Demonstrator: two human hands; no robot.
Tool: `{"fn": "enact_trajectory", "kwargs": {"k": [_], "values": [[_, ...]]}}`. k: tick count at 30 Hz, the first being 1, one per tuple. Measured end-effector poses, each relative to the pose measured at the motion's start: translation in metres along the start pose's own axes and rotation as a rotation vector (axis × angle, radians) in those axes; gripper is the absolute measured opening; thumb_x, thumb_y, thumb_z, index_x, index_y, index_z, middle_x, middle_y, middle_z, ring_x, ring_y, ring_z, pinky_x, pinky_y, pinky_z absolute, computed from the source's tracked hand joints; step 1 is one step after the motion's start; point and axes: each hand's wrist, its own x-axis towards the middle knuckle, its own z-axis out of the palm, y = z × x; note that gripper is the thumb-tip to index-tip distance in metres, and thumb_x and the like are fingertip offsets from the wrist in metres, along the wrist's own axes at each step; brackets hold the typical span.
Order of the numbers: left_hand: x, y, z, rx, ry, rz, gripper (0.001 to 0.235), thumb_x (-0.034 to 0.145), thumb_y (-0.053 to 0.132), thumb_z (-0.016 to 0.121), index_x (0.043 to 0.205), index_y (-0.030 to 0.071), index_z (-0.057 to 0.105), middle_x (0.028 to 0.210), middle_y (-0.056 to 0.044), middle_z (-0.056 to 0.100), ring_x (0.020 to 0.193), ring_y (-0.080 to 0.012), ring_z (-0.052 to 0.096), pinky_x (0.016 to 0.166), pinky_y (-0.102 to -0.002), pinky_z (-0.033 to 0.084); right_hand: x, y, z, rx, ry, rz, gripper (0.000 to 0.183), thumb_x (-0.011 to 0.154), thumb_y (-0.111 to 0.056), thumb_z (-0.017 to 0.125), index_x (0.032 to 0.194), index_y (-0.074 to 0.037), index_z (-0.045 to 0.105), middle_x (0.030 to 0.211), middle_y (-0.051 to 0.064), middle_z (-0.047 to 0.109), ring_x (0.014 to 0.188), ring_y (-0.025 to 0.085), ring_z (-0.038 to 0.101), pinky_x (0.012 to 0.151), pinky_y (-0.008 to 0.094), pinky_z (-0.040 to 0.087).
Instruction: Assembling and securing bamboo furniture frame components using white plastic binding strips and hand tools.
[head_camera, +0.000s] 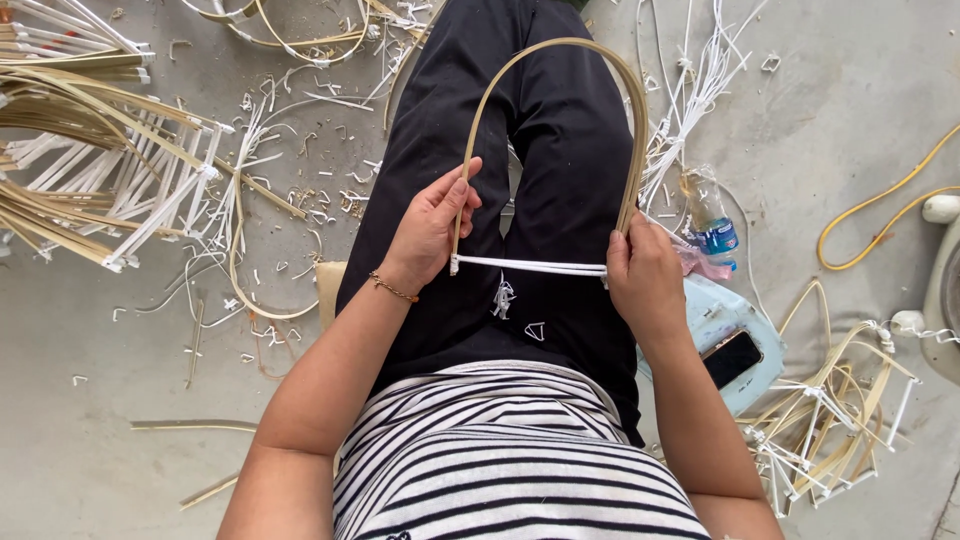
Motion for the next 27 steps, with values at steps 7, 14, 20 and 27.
{"fn": "enact_trajectory", "kwargs": {"k": [7, 14, 20, 27], "values": [[-0.001, -0.002, -0.004, -0.039, -0.025, 0.003, 0.044, 0.107, 0.021, 0.059, 0.148, 0.005, 0.055, 0.088, 0.005, 0.058, 0.075, -0.0032, 0.052, 0.067, -0.02, 0.046, 0.0, 0.005, 0.002, 0.043, -0.021, -0.027, 0.027, 0.101, -0.007, 0.059, 0.125, 0.005, 0.061, 0.095, 0.021, 0.063, 0.088, 0.038, 0.062, 0.078, 0.047, 0.049], [0.001, -0.005, -0.007, -0.07, -0.038, 0.011, 0.043, 0.107, 0.018, 0.059, 0.148, 0.005, 0.055, 0.088, 0.005, 0.055, 0.078, -0.0042, 0.051, 0.067, -0.022, 0.045, 0.005, 0.015, 0.0, 0.094, -0.096, 0.022, 0.031, 0.103, -0.013, 0.06, 0.13, 0.003, 0.061, 0.093, 0.02, 0.063, 0.088, 0.038, 0.061, 0.078, 0.046, 0.048], [0.001, -0.001, -0.006, -0.062, -0.034, -0.01, 0.045, 0.108, 0.019, 0.058, 0.15, 0.005, 0.053, 0.088, 0.004, 0.055, 0.078, -0.0045, 0.051, 0.068, -0.023, 0.046, 0.003, 0.019, 0.001, 0.116, -0.099, -0.025, 0.043, 0.106, -0.013, 0.054, 0.146, 0.002, 0.053, 0.101, 0.022, 0.062, 0.094, 0.039, 0.061, 0.083, 0.046, 0.049], [0.001, 0.002, -0.007, -0.053, -0.03, -0.025, 0.045, 0.107, 0.019, 0.058, 0.151, 0.006, 0.053, 0.088, 0.005, 0.056, 0.079, -0.0042, 0.052, 0.069, -0.023, 0.046, 0.003, 0.019, 0.002, 0.088, -0.112, -0.026, 0.045, 0.107, -0.013, 0.053, 0.15, 0.001, 0.05, 0.1, 0.021, 0.062, 0.094, 0.037, 0.061, 0.083, 0.046, 0.048]]}}
